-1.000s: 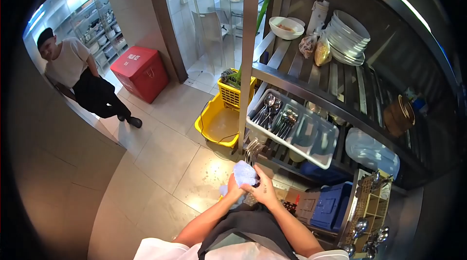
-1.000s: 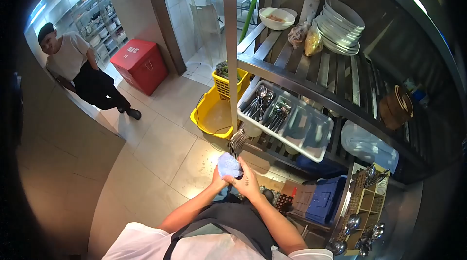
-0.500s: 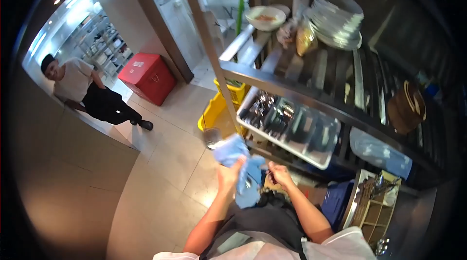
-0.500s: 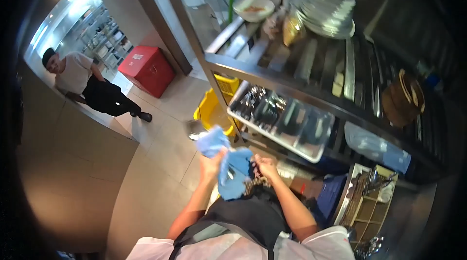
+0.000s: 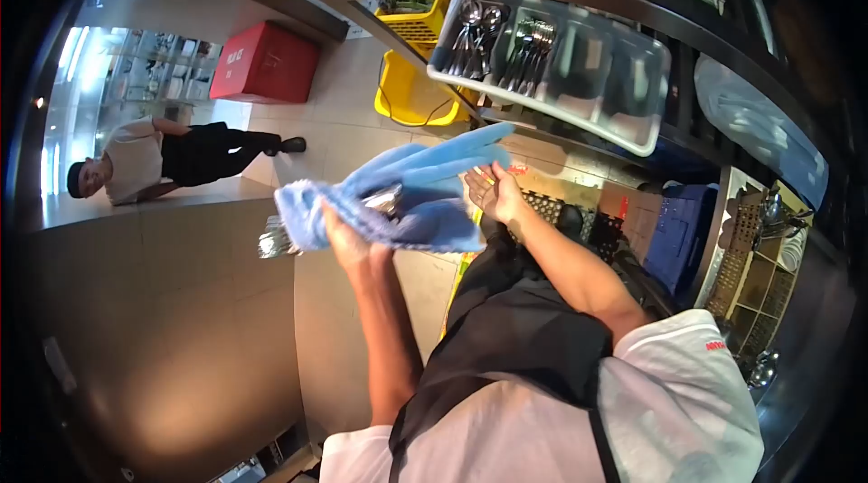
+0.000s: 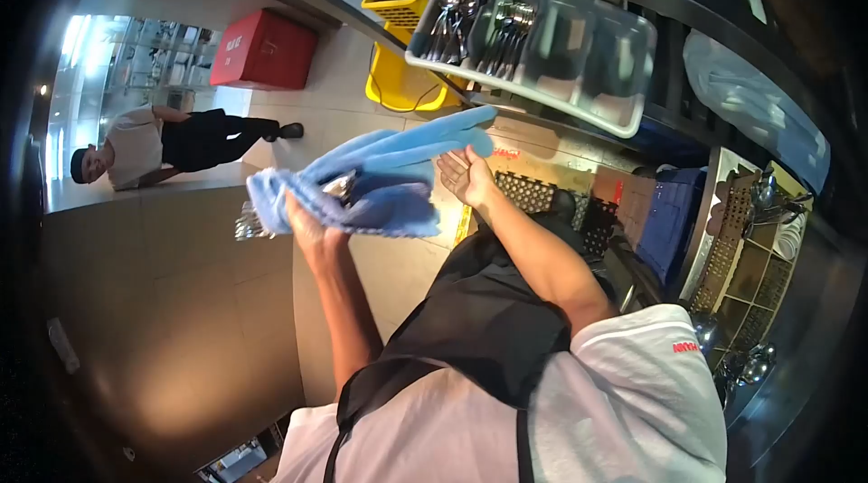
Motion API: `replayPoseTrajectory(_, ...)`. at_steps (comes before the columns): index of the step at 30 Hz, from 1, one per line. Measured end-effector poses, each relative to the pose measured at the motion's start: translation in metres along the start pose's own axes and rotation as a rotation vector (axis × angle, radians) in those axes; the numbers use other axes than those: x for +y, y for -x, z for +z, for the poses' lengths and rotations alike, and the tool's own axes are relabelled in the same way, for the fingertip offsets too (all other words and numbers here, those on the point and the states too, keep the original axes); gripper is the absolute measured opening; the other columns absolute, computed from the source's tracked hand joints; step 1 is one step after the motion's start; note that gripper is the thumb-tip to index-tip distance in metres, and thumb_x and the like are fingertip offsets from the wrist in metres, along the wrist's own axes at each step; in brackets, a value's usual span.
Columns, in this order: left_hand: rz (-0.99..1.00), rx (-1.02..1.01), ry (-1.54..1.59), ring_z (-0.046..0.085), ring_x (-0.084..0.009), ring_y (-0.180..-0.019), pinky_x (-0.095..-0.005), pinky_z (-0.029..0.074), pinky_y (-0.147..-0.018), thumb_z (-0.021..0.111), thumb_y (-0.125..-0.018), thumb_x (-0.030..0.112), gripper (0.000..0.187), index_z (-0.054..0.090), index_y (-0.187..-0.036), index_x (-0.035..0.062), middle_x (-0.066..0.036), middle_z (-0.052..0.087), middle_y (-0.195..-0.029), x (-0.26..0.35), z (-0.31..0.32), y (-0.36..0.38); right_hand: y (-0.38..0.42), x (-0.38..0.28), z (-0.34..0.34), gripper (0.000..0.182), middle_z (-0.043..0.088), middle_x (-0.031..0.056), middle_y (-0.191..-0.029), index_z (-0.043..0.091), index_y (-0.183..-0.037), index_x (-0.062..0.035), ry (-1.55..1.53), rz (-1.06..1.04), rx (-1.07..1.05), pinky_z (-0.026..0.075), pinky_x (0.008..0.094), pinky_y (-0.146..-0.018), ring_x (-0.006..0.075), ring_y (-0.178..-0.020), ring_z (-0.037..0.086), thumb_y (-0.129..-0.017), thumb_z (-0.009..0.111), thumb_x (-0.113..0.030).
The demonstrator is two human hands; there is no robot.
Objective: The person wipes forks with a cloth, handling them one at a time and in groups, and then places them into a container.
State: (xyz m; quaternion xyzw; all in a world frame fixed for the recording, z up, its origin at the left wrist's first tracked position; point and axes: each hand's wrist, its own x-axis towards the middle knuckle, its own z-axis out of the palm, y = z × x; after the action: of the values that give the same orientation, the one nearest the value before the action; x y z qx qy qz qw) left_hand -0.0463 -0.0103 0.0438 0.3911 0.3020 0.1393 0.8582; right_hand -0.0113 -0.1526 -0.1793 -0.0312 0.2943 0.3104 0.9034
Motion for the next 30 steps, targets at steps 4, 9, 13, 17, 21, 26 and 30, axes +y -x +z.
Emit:
replayPoseTrajectory(4, -0.116, -0.238, -0.074, 0.051, -0.0347, -0.098, -0.0459, 0.041, -0.087, 0.037, -0.087, 0.042, 0.051, 0.048, -0.106, -0.0040, -0.021, 0.053, -0.106, 0.025, -0.038, 0.001, 0.000, -0.026, -0.032, 0.016, 0.054, 0.0109, -0.109, 0.044, -0.078, -0.0105, -0.257, -0.168, -0.065, 0.039, 0.0400, -0.085, 0.0250, -0.105, 0.050, -0.087, 0.043, -0.024)
replayPoseTrajectory(9, -0.104, -0.094, -0.083, 0.053, -0.0347, -0.093, -0.0447, 0.042, -0.085, 0.039, -0.085, 0.048, 0.059, 0.049, -0.105, -0.0068, -0.022, 0.054, -0.103, 0.038, -0.056, -0.004, -0.016, 0.051, -0.085, 0.026, 0.056, 0.0113, -0.104, 0.051, -0.093, -0.0063, -0.068, 0.087, -0.109, 0.044, 0.0376, -0.082, 0.0233, -0.098, 0.052, -0.088, 0.037, -0.028)
replayPoseTrajectory(13, -0.194, -0.222, -0.258, 0.054, -0.0336, -0.090, -0.0437, 0.044, -0.083, 0.039, -0.084, 0.051, 0.061, 0.052, -0.103, -0.0053, -0.021, 0.057, -0.099, 0.041, -0.069, -0.022, -0.027, 0.122, -0.023, 0.032, 0.057, 0.0060, -0.097, 0.056, -0.092, -0.0118, -0.031, 0.211, 0.067, 0.045, 0.0319, -0.081, 0.0178, -0.095, 0.052, -0.088, 0.037, -0.036)
replayPoseTrajectory(17, -0.302, -0.150, -0.273, 0.055, -0.0317, -0.083, -0.0440, 0.046, -0.078, 0.036, -0.085, 0.050, 0.058, 0.053, -0.099, -0.0034, -0.018, 0.058, -0.095, 0.051, -0.062, -0.032, -0.121, 0.148, -0.108, 0.011, 0.059, 0.0022, -0.073, 0.057, -0.079, -0.0141, 0.903, -0.701, -0.396, 0.048, 0.0291, -0.054, 0.0170, -0.060, 0.056, -0.083, 0.054, -0.024)
replayPoseTrajectory(21, -0.319, -0.341, -0.282, 0.055, -0.0335, -0.088, -0.0449, 0.045, -0.081, 0.038, -0.086, 0.047, 0.057, 0.050, -0.105, -0.0056, -0.020, 0.055, -0.100, 0.061, -0.080, -0.062, -0.067, 0.070, -0.124, 0.011, 0.046, -0.0014, -0.056, 0.052, -0.078, -0.0125, -0.309, 0.138, 0.214, 0.041, 0.0238, -0.050, 0.0089, -0.048, 0.043, -0.084, 0.052, -0.022)
replayPoseTrajectory(26, -0.306, -0.162, -0.235, 0.053, -0.0357, -0.095, -0.0483, 0.041, -0.086, 0.043, -0.083, 0.043, 0.050, 0.049, -0.106, -0.0014, -0.021, 0.053, -0.106, 0.070, -0.112, -0.093, 0.056, 0.010, -0.054, 0.020, 0.052, 0.0007, -0.069, 0.051, -0.077, -0.0076, -0.228, -0.491, -0.261, 0.042, 0.0270, -0.060, 0.0112, -0.064, 0.050, -0.089, 0.043, -0.021)
replayPoseTrajectory(30, -0.298, -0.246, -0.233, 0.053, -0.0344, -0.093, -0.0457, 0.043, -0.084, 0.039, -0.086, 0.041, 0.048, 0.047, -0.108, -0.0013, -0.020, 0.053, -0.106, 0.075, -0.104, -0.087, 0.024, 0.041, -0.119, 0.027, 0.056, 0.0099, -0.098, 0.049, -0.093, -0.0026, -0.288, -0.119, -0.097, 0.045, 0.0329, -0.077, 0.0201, -0.088, 0.055, -0.090, 0.035, -0.026)
